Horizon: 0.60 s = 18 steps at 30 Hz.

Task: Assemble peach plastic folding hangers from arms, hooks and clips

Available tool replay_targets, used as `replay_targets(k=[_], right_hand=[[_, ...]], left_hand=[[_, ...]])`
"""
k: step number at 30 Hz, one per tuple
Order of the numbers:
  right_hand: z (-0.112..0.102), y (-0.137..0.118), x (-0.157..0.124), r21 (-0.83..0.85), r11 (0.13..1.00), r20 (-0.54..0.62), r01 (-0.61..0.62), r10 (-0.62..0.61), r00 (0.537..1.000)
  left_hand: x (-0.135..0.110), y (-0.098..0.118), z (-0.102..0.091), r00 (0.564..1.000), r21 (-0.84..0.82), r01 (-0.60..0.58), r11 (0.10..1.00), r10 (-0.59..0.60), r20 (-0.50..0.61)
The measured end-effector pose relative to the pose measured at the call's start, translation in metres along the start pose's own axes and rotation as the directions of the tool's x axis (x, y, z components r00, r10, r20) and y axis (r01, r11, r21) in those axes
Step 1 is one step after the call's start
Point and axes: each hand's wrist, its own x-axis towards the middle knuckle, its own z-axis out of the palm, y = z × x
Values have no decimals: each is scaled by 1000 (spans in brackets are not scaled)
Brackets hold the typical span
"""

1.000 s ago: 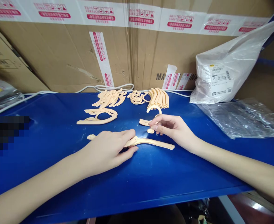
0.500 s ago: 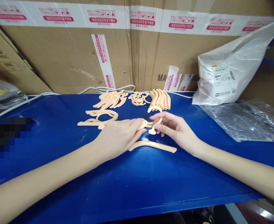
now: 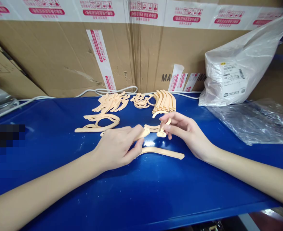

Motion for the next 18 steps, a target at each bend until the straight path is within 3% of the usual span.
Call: replay_targets(k=[6,12,18], right_hand=[[0,-1,-3,-4,1000,-11,12,-12,1000],[1,-4,-2,-14,1000,-20,21,-21,1000],[-3,-3,0,9,1000,17,-4,3,1000]], left_hand=[[-1,1,0,999,-64,-35,997,36,6],[-2,-1,-1,982,-78,-189,979,188,-20],[-4,-4,2,985,-76,-175,982,175,-11]])
